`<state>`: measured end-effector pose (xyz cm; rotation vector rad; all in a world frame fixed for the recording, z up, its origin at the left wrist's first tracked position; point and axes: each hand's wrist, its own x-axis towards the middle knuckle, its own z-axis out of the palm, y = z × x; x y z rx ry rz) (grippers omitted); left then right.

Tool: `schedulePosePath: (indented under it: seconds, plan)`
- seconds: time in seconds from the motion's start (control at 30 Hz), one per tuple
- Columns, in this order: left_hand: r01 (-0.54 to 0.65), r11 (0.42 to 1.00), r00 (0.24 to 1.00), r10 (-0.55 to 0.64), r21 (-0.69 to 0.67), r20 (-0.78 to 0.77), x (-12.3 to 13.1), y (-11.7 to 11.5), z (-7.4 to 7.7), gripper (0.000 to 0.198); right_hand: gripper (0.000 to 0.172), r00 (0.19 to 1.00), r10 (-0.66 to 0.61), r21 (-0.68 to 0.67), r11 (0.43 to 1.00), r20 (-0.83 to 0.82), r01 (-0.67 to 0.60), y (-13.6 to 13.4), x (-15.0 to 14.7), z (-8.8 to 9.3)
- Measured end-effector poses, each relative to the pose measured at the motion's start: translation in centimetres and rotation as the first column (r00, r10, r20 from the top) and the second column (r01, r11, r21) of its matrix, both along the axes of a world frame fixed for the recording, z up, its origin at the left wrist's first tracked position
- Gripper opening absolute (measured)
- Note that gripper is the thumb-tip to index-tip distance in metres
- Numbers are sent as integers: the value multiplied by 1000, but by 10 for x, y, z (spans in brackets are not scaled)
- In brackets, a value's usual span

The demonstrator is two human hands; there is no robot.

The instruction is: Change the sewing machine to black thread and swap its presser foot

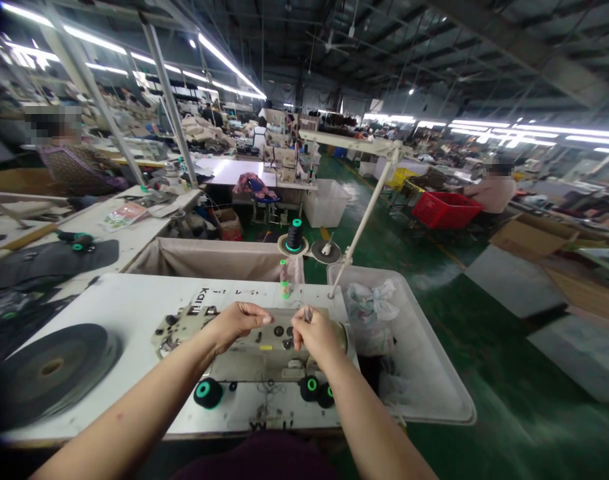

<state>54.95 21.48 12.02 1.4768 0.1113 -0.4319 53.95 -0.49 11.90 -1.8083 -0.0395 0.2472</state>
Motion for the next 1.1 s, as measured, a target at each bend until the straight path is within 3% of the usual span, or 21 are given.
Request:
schedulePosePath:
  seconds: [0.17,0.33,0.53,0.7,0.9,1.1]
  plan:
    - [-9,1000,997,8,-4,-72,-17,3,-12,65,22,993,95,70,993,-73,-90,2,-8,-4]
    - [-27,998,993,33,55,-115,-36,4,-27,64,35,977,159,124,982,-145,-141,4,-14,-14]
    - [-75,993,989,86,91,-119,-50,8,-34,58,29,994,113,36,993,-12,-112,3,-15,-18]
    - [-99,992,983,110,81,-144,-62,12,-44,61,31,994,92,72,994,-62,-87,4,-21,-21]
    - [-111,994,981,110,1,-157,-78,-11,-55,63,37,984,132,148,982,-119,-114,10,-33,-29]
    - [-153,986,974,141,-59,-175,-89,-34,-57,62,38,987,125,107,988,-102,-114,3,-41,-40]
